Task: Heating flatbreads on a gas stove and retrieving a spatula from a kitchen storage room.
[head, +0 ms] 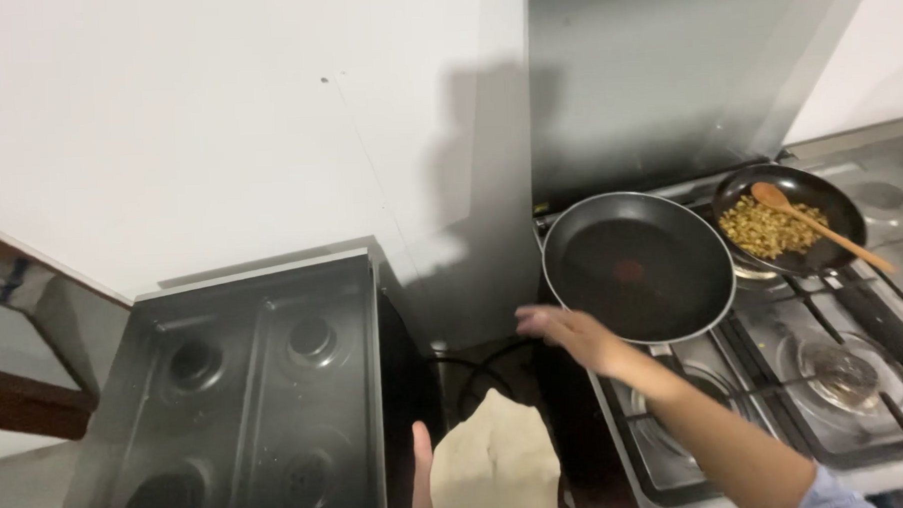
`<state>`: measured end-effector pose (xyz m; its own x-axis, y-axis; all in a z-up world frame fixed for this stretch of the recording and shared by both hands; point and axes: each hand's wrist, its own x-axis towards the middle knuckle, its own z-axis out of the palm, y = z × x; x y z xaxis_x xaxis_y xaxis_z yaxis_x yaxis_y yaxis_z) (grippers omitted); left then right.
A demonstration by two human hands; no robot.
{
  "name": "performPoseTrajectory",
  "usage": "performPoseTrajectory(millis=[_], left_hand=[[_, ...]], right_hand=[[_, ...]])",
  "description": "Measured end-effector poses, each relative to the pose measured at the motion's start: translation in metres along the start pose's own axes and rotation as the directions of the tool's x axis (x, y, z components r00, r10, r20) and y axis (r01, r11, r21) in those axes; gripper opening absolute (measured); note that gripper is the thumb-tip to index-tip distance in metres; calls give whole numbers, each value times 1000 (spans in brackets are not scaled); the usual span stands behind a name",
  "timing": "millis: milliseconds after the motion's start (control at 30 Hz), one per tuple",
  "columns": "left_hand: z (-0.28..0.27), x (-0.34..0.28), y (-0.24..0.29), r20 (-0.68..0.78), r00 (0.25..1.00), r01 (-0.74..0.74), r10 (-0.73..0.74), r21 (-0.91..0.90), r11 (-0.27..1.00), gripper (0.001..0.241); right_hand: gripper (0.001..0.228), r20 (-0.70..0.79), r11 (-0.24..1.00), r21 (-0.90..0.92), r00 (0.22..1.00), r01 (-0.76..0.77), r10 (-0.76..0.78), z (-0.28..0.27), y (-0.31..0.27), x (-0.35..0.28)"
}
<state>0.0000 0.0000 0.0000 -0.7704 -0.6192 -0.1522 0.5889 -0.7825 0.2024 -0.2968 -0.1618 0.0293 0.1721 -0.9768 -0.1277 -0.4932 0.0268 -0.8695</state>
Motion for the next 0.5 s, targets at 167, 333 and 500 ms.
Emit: performPoseTrajectory(millis=[167,333,500], left_hand=[[11,56,37,99,993,-68,59,87,994,106],[13,76,39,111,992,64,-58,-49,997,98],[0,99,44,113,983,157,-146,-93,983,88]], right_hand=[[77,423,410,789,888,-458,180,56,-3,-76],[50,224,383,842,891,-381,395,80,26,-105],[31,-94,433,893,892,-120,442,80,50,-117]])
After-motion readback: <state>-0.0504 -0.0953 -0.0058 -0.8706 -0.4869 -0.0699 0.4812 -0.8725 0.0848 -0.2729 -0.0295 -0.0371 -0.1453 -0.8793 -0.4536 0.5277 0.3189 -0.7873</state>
